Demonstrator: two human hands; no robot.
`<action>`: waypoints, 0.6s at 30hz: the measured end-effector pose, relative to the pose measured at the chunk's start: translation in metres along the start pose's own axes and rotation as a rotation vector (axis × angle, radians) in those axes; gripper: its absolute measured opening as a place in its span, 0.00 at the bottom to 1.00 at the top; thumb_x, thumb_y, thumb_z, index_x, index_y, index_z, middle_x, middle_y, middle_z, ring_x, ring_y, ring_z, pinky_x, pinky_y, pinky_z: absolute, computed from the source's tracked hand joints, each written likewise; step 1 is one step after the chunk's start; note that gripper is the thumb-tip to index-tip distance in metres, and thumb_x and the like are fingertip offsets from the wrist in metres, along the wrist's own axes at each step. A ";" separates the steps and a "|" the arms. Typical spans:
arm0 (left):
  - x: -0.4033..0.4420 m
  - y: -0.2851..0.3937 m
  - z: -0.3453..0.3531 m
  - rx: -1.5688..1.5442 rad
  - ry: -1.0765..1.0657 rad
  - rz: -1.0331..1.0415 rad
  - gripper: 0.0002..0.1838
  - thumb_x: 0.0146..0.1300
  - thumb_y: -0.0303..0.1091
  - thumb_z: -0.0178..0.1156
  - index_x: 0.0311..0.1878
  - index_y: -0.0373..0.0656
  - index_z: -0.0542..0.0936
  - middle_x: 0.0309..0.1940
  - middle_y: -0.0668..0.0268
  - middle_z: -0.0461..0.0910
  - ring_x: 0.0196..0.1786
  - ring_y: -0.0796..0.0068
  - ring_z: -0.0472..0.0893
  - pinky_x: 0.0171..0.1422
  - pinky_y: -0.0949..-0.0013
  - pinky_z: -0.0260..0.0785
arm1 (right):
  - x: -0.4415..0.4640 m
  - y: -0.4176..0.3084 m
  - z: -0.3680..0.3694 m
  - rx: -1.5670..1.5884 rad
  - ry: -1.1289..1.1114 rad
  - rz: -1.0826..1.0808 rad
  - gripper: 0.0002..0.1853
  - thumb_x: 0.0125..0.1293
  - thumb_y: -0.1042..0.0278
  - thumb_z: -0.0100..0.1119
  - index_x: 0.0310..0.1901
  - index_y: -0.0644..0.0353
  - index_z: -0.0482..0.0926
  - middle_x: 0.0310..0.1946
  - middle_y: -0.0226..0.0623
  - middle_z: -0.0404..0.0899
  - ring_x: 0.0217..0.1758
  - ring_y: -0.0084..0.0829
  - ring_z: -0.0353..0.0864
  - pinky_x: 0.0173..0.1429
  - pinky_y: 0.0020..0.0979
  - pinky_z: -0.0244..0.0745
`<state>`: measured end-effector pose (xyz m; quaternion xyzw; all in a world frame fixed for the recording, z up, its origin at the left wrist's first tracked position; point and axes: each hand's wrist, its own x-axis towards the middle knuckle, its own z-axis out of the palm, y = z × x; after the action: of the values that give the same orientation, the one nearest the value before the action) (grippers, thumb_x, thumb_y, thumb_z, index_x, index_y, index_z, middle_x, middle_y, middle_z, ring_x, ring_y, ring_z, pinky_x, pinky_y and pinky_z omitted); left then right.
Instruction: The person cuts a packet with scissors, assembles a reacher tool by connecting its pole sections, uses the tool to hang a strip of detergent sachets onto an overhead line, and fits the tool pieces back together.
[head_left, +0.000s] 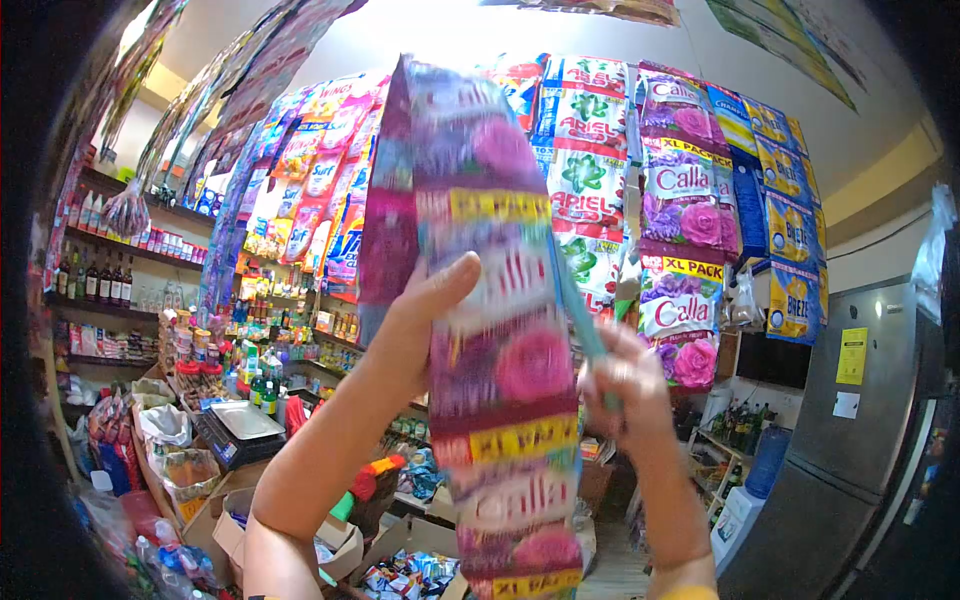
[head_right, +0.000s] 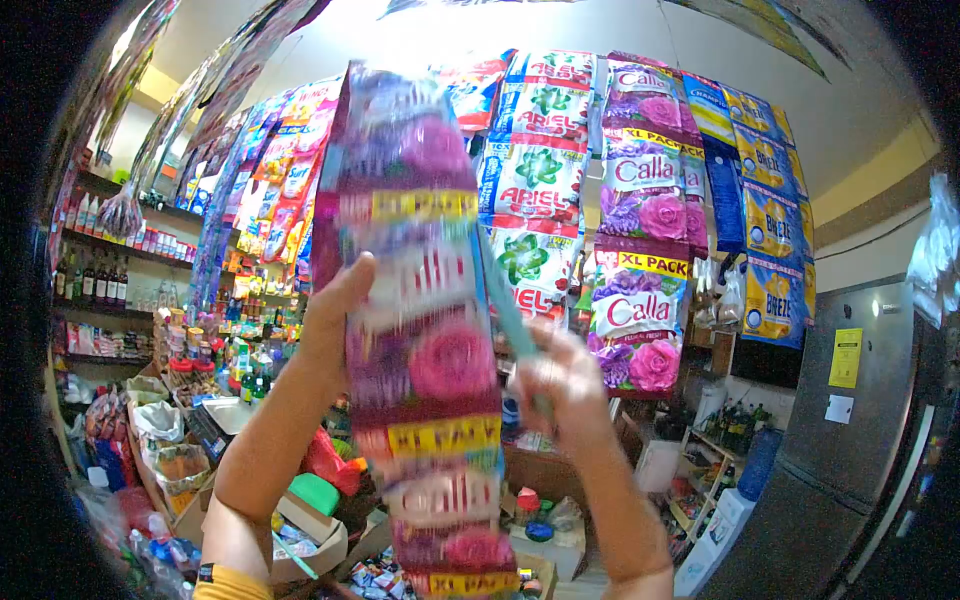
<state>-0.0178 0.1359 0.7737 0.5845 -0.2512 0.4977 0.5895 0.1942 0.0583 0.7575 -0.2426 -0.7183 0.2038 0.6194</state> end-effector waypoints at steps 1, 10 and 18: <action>0.005 0.002 -0.005 -0.016 -0.051 0.051 0.27 0.60 0.36 0.56 0.62 0.41 0.62 0.50 0.58 0.74 0.50 0.65 0.77 0.53 0.60 0.72 | 0.025 -0.012 -0.002 -0.003 -0.063 -0.050 0.26 0.55 0.68 0.56 0.56 0.65 0.67 0.18 0.29 0.71 0.11 0.17 0.65 0.12 0.20 0.57; 0.109 0.075 -0.077 0.406 0.097 0.024 0.29 0.57 0.38 0.59 0.62 0.46 0.63 0.51 0.66 0.75 0.48 0.73 0.76 0.52 0.63 0.70 | 0.276 -0.139 -0.025 -0.203 0.247 -0.311 0.09 0.62 0.72 0.50 0.43 0.62 0.71 0.19 0.31 0.69 0.13 0.17 0.63 0.13 0.19 0.55; 0.169 0.091 -0.033 0.551 -0.008 0.081 0.28 0.60 0.31 0.56 0.64 0.45 0.63 0.50 0.59 0.75 0.43 0.74 0.79 0.38 0.75 0.72 | 0.295 -0.173 -0.063 -0.222 0.633 -0.322 0.07 0.57 0.68 0.56 0.24 0.56 0.71 0.15 0.29 0.67 0.11 0.22 0.64 0.13 0.27 0.56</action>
<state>-0.0437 0.2005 0.9555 0.7143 -0.1321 0.5681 0.3867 0.2058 0.0970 1.1034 -0.2435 -0.5378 -0.0605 0.8049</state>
